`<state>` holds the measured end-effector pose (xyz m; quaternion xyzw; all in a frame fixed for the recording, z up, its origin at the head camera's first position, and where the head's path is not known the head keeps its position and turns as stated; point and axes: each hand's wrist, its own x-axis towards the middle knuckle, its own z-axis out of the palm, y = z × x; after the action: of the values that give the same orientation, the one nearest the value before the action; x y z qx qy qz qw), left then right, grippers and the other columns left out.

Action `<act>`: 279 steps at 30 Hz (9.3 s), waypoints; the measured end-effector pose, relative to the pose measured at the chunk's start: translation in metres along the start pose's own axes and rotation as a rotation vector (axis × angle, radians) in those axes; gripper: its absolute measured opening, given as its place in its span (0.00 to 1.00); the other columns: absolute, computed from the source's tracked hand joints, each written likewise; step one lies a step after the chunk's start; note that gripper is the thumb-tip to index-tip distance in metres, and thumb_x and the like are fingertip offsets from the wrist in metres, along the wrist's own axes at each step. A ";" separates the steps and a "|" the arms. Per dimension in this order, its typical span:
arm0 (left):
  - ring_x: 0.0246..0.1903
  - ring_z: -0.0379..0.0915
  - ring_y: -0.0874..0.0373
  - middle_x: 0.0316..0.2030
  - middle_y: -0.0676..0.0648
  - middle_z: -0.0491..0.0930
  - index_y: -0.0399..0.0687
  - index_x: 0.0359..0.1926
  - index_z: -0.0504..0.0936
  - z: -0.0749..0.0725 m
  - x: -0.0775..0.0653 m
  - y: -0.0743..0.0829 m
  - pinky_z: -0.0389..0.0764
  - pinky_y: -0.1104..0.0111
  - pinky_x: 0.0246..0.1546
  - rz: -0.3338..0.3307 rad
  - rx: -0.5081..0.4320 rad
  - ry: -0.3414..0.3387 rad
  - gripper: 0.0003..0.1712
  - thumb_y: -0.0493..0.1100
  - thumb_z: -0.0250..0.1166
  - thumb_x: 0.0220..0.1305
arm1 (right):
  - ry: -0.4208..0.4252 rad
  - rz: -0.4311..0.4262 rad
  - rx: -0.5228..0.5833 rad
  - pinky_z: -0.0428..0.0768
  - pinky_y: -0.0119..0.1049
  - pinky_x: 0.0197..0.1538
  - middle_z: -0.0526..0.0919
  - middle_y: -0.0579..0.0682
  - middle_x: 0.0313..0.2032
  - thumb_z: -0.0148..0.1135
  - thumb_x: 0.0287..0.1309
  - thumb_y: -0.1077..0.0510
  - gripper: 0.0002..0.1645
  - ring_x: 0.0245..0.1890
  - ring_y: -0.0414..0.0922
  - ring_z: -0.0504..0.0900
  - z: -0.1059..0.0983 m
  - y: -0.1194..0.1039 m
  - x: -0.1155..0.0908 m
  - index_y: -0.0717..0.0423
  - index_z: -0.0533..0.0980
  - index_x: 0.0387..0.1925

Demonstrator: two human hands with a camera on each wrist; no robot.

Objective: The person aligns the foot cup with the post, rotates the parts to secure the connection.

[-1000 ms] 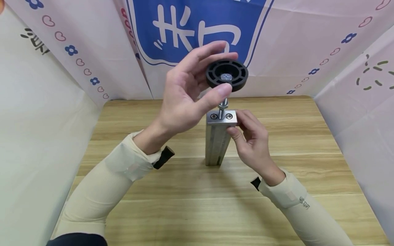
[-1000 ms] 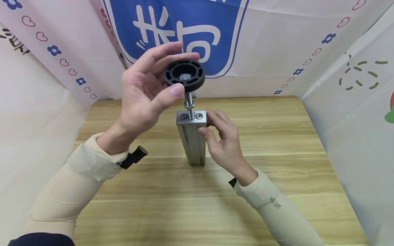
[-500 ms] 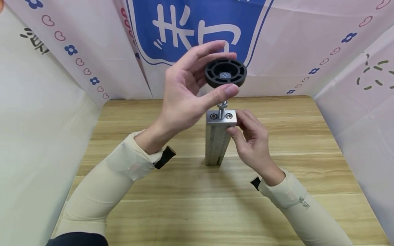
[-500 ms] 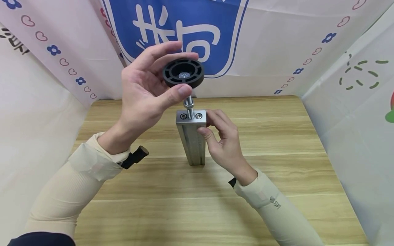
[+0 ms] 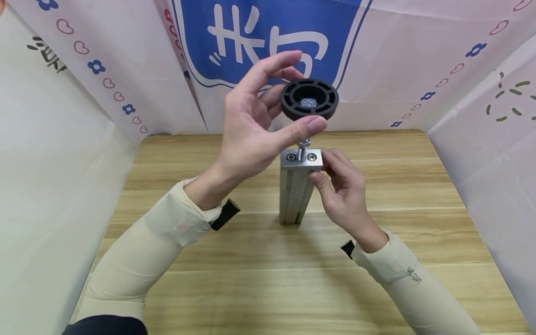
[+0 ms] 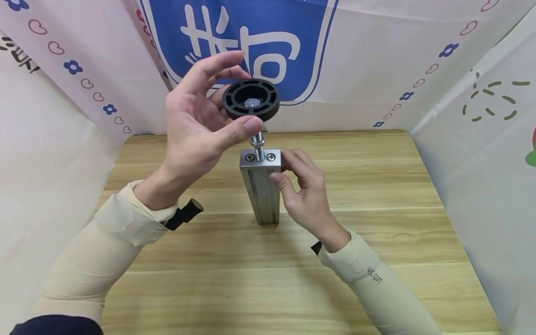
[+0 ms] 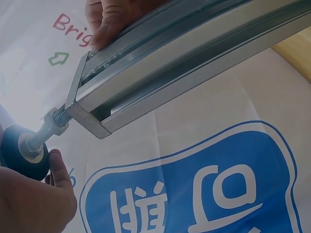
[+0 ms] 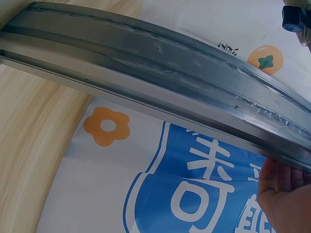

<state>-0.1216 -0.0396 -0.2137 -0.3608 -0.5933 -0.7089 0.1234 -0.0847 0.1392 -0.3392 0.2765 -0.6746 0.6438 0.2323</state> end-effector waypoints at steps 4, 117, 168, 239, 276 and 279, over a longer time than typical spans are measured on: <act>0.51 0.83 0.46 0.56 0.37 0.75 0.22 0.67 0.69 0.000 0.000 -0.001 0.85 0.54 0.59 -0.003 -0.005 0.007 0.44 0.20 0.75 0.48 | 0.003 -0.002 0.001 0.83 0.28 0.52 0.81 0.44 0.49 0.66 0.70 0.56 0.30 0.45 0.40 0.80 0.000 0.000 0.000 0.79 0.76 0.60; 0.52 0.87 0.42 0.55 0.26 0.84 0.19 0.62 0.71 -0.001 0.000 -0.001 0.88 0.52 0.52 0.100 0.062 -0.047 0.31 0.29 0.68 0.60 | 0.006 -0.009 0.023 0.83 0.29 0.52 0.82 0.42 0.48 0.65 0.70 0.56 0.30 0.45 0.39 0.81 0.001 0.001 -0.001 0.79 0.75 0.60; 0.54 0.84 0.46 0.56 0.27 0.82 0.20 0.60 0.73 0.000 0.001 -0.004 0.86 0.52 0.55 0.081 0.050 -0.075 0.31 0.36 0.67 0.58 | 0.008 -0.015 0.023 0.82 0.28 0.50 0.82 0.44 0.48 0.66 0.69 0.53 0.33 0.45 0.40 0.80 0.001 0.002 -0.001 0.81 0.75 0.59; 0.48 0.84 0.48 0.61 0.35 0.74 0.23 0.64 0.69 0.007 0.000 0.002 0.87 0.58 0.51 0.021 0.050 -0.012 0.42 0.24 0.77 0.48 | -0.005 -0.034 0.037 0.82 0.28 0.53 0.82 0.41 0.50 0.67 0.68 0.57 0.33 0.47 0.37 0.80 0.001 0.002 -0.001 0.85 0.73 0.59; 0.53 0.84 0.47 0.55 0.27 0.81 0.20 0.60 0.71 0.008 0.002 -0.004 0.86 0.53 0.56 0.081 0.028 -0.018 0.35 0.23 0.75 0.51 | -0.004 -0.027 0.043 0.82 0.28 0.52 0.82 0.42 0.48 0.67 0.68 0.57 0.31 0.46 0.37 0.80 0.000 0.004 -0.001 0.83 0.74 0.59; 0.53 0.83 0.47 0.56 0.28 0.78 0.19 0.60 0.71 0.009 0.002 -0.004 0.86 0.53 0.57 0.084 0.032 -0.011 0.37 0.22 0.77 0.48 | -0.005 -0.023 0.041 0.82 0.28 0.52 0.82 0.42 0.49 0.67 0.67 0.58 0.31 0.46 0.37 0.80 0.000 0.003 -0.001 0.83 0.74 0.59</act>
<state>-0.1224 -0.0294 -0.2151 -0.3870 -0.5897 -0.6916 0.1556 -0.0859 0.1390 -0.3425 0.2906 -0.6586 0.6540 0.2325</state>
